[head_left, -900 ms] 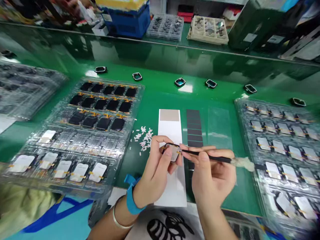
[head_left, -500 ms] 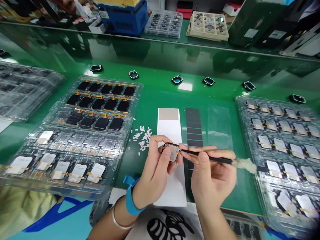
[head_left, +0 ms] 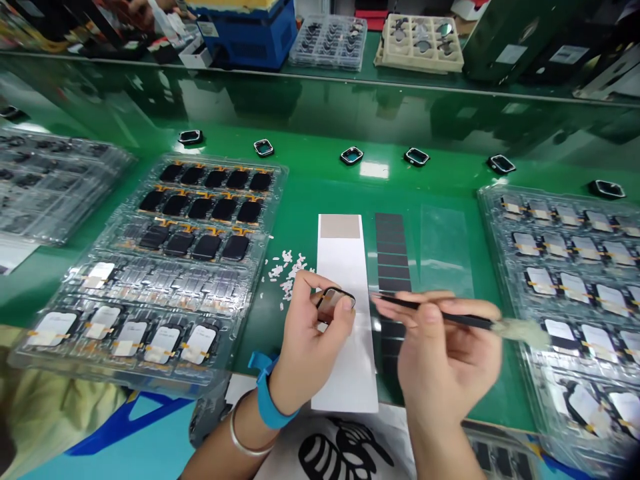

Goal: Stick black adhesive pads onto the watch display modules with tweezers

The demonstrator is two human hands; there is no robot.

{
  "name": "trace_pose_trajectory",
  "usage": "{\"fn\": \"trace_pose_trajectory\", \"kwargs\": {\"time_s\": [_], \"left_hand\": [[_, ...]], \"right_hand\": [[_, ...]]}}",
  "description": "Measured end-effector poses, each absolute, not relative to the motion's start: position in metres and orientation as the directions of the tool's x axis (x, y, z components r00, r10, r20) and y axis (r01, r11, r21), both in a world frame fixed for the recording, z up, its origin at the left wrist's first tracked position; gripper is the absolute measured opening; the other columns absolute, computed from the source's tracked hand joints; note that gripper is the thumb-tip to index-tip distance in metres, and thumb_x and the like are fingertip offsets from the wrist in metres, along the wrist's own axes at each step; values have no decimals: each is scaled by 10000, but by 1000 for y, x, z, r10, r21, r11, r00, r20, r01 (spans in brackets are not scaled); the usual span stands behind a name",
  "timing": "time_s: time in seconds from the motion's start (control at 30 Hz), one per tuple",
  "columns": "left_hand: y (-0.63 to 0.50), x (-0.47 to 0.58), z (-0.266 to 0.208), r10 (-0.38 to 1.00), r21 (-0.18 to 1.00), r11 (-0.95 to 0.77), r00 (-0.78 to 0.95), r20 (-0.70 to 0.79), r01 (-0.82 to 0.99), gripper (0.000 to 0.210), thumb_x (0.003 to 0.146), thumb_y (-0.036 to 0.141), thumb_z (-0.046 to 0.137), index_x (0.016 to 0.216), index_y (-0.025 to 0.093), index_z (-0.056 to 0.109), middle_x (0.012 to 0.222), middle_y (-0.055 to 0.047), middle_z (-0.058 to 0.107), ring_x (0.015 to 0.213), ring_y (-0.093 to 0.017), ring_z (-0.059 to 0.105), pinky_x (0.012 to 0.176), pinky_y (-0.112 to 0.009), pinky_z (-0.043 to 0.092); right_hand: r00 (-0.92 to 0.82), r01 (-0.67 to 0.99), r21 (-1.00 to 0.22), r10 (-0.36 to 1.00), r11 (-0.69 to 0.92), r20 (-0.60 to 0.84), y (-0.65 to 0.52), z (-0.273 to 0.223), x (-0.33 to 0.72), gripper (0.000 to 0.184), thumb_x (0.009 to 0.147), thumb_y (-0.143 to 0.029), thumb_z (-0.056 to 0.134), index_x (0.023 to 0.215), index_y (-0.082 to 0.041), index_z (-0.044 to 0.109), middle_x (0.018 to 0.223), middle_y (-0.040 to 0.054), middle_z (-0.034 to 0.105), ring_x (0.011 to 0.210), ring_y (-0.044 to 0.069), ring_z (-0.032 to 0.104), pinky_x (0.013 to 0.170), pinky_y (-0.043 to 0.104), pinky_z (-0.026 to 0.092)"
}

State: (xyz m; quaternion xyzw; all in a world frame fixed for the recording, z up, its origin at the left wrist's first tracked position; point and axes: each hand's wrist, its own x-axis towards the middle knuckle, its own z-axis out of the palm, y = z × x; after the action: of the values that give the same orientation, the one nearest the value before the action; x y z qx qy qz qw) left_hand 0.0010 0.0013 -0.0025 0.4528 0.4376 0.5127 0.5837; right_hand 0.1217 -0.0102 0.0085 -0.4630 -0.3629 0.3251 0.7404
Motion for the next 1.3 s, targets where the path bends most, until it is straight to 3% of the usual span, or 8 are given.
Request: {"fn": "trace_pose_trajectory", "kwargs": {"time_s": [0.17,0.3,0.47,0.6,0.73,0.93,1.17,1.3], "left_hand": [[2,-2,0,961,960,204,225,-160,-190,221,986,338,574,943,245,378,683,82,498,575,-72,452,532,-190,342],[0,-3,3,918,953,267,338,-206,-144,178,1036,418,440,1000,246,413,657,69,484,576,-96,409,548,-226,338],[-1,-5,8,841,959,282,479,-250,4,291,1055,480,293,1043,228,437,757,15,566,613,-124,419,633,-293,379],[-1,-1,11,802,967,126,552,-230,220,154,1055,381,370,1028,240,427,794,12,613,666,-136,522,642,-287,402],[-5,8,13,739,909,-160,657,-147,384,111,1047,292,380,1065,235,473,902,-26,684,717,-161,628,630,-289,450],[-10,16,7,546,739,-580,837,42,342,93,1009,205,429,1074,200,495,937,-73,741,697,-217,701,578,-322,519],[-11,16,0,511,631,-698,853,107,339,112,957,140,496,1056,191,482,928,-83,762,729,-260,736,589,-380,584],[-11,15,1,536,626,-704,829,159,335,116,935,111,523,991,200,473,1036,-84,765,746,-244,740,619,-383,594]], "right_hand": [[632,20,-947,730,322,261,-18,8,157,135,864,-130,680,882,-203,567,795,-10,635,766,145,720,671,267,661],[516,77,-984,838,161,178,-36,1,185,168,836,-141,715,904,-210,578,857,14,665,826,167,733,704,287,664],[419,123,-991,902,61,107,-59,-7,202,158,846,-141,697,918,-226,586,887,20,663,802,168,735,697,288,663],[377,104,-995,925,6,45,-73,-12,205,132,880,-150,660,947,-219,569,922,21,644,770,164,740,666,299,669],[342,103,-995,939,2,37,-82,-16,208,122,907,-139,621,971,-211,546,941,13,612,692,130,731,654,286,670],[283,137,-990,957,20,59,-85,-20,212,147,909,-107,605,976,-217,535,931,4,579,739,136,733,651,278,670],[281,121,-993,959,13,47,-88,-23,213,150,906,-105,609,992,-214,551,960,11,576,785,140,728,691,314,687],[328,93,-995,942,34,63,-86,-20,210,128,903,-120,620,979,-209,568,960,16,576,836,160,736,690,305,689]]}}
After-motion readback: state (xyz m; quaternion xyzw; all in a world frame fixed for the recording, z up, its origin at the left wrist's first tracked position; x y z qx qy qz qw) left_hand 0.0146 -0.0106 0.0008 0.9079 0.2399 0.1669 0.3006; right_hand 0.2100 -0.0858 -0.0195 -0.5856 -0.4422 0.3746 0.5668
